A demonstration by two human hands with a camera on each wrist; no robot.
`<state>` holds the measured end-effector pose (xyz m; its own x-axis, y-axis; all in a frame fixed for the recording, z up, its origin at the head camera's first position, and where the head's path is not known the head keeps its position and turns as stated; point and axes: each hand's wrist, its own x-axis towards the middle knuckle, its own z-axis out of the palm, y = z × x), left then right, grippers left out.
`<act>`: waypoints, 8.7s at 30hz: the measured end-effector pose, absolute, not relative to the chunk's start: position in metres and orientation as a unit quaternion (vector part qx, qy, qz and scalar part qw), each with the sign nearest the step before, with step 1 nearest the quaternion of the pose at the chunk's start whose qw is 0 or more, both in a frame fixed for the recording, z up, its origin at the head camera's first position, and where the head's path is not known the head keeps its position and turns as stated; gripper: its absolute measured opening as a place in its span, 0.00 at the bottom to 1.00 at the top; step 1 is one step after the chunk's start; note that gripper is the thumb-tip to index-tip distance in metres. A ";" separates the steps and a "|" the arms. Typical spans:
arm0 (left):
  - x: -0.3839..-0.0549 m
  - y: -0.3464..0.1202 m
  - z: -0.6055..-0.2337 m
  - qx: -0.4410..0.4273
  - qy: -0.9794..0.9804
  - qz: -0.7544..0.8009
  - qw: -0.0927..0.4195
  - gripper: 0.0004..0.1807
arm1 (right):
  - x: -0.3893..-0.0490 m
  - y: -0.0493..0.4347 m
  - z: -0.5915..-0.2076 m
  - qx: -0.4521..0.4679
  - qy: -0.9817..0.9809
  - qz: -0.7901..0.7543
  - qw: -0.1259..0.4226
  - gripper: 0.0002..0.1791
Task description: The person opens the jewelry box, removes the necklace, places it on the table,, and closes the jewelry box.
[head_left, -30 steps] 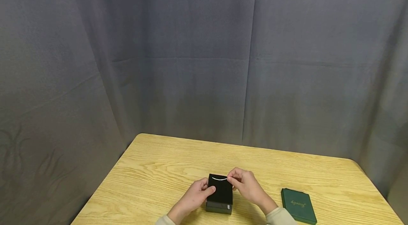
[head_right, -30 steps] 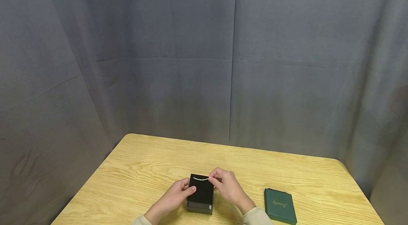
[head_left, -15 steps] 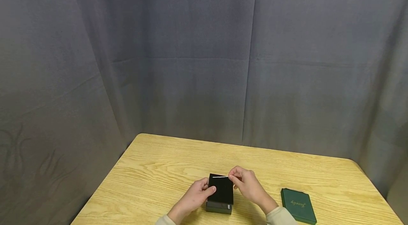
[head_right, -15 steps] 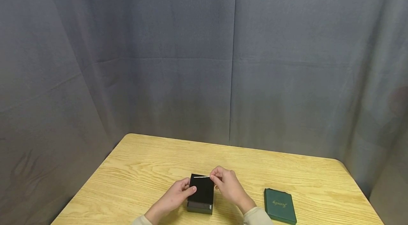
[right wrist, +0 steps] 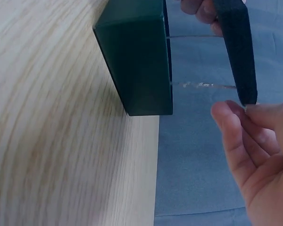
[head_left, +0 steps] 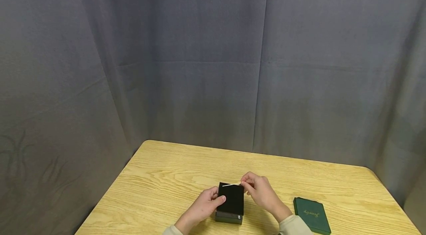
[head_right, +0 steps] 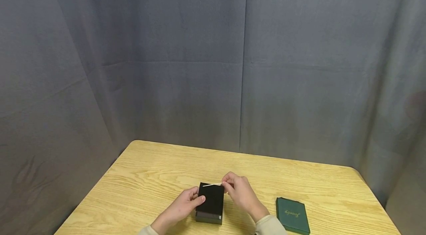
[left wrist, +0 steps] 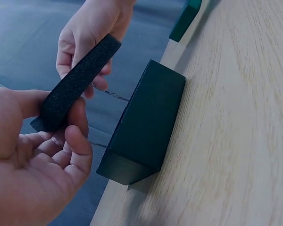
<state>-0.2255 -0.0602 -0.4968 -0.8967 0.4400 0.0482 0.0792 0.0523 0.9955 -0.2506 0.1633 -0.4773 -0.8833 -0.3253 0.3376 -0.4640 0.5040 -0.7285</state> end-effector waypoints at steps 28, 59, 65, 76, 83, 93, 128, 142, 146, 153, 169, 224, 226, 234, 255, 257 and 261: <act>-0.224 -0.060 -0.494 0.182 0.729 0.646 0.132 0.10 | -0.256 0.179 -0.469 0.173 -0.866 0.461 0.094 0.07; -0.222 -0.059 -0.493 0.174 0.735 0.644 0.124 0.09 | -0.262 0.205 -0.463 0.105 -0.874 0.458 0.123 0.03; -0.224 -0.060 -0.497 0.172 0.735 0.643 0.127 0.09 | -0.262 0.213 -0.467 0.108 -0.887 0.425 0.144 0.04; -0.225 -0.061 -0.494 0.170 0.736 0.642 0.129 0.09 | -0.263 0.222 -0.469 0.116 -0.912 0.362 0.154 0.06; -0.225 -0.061 -0.495 0.173 0.728 0.650 0.129 0.10 | -0.263 0.227 -0.471 0.131 -0.925 0.313 0.172 0.05; -0.227 -0.062 -0.501 0.168 0.741 0.639 0.120 0.07 | -0.264 0.237 -0.469 0.132 -0.931 0.276 0.200 0.03; -0.225 -0.066 -0.496 0.166 0.736 0.643 0.133 0.08 | -0.272 0.267 -0.468 0.108 -0.937 0.235 0.233 0.02; -0.228 -0.065 -0.502 0.158 0.740 0.641 0.126 0.08 | -0.273 0.273 -0.471 0.110 -0.950 0.221 0.193 0.03; -0.227 -0.064 -0.501 0.160 0.745 0.636 0.121 0.06 | -0.274 0.275 -0.474 0.103 -0.952 0.236 0.165 0.03; -0.226 -0.064 -0.499 0.167 0.749 0.629 0.128 0.08 | -0.276 0.278 -0.476 0.094 -0.950 0.260 0.148 0.02; -0.226 -0.064 -0.499 0.171 0.755 0.619 0.135 0.13 | -0.279 0.279 -0.481 0.072 -0.947 0.281 0.136 0.03; -0.225 -0.063 -0.505 0.253 0.747 0.597 0.143 0.06 | -0.285 0.286 -0.490 0.035 -0.951 0.286 0.114 0.05; -0.225 -0.063 -0.505 0.257 0.749 0.594 0.143 0.11 | -0.286 0.286 -0.490 0.034 -0.951 0.286 0.114 0.05; -0.226 -0.072 -0.501 0.257 0.747 0.596 0.146 0.22 | -0.286 0.305 -0.487 0.018 -0.955 0.263 0.134 0.06; -0.230 -0.078 -0.498 0.223 0.749 0.610 0.130 0.22 | -0.281 0.291 -0.492 0.081 -0.969 0.201 0.119 0.04; -0.229 -0.078 -0.497 0.222 0.750 0.610 0.129 0.23 | -0.280 0.288 -0.493 0.091 -0.970 0.197 0.111 0.04; -0.228 -0.078 -0.497 0.216 0.751 0.611 0.128 0.23 | -0.278 0.281 -0.495 0.102 -0.972 0.188 0.098 0.06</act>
<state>-0.2284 -0.0780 -0.4967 -0.8738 0.4809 0.0719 0.1682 0.1601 0.9727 -0.2782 0.2813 -0.4950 -0.9602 -0.1607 0.2283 -0.2343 0.9087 -0.3456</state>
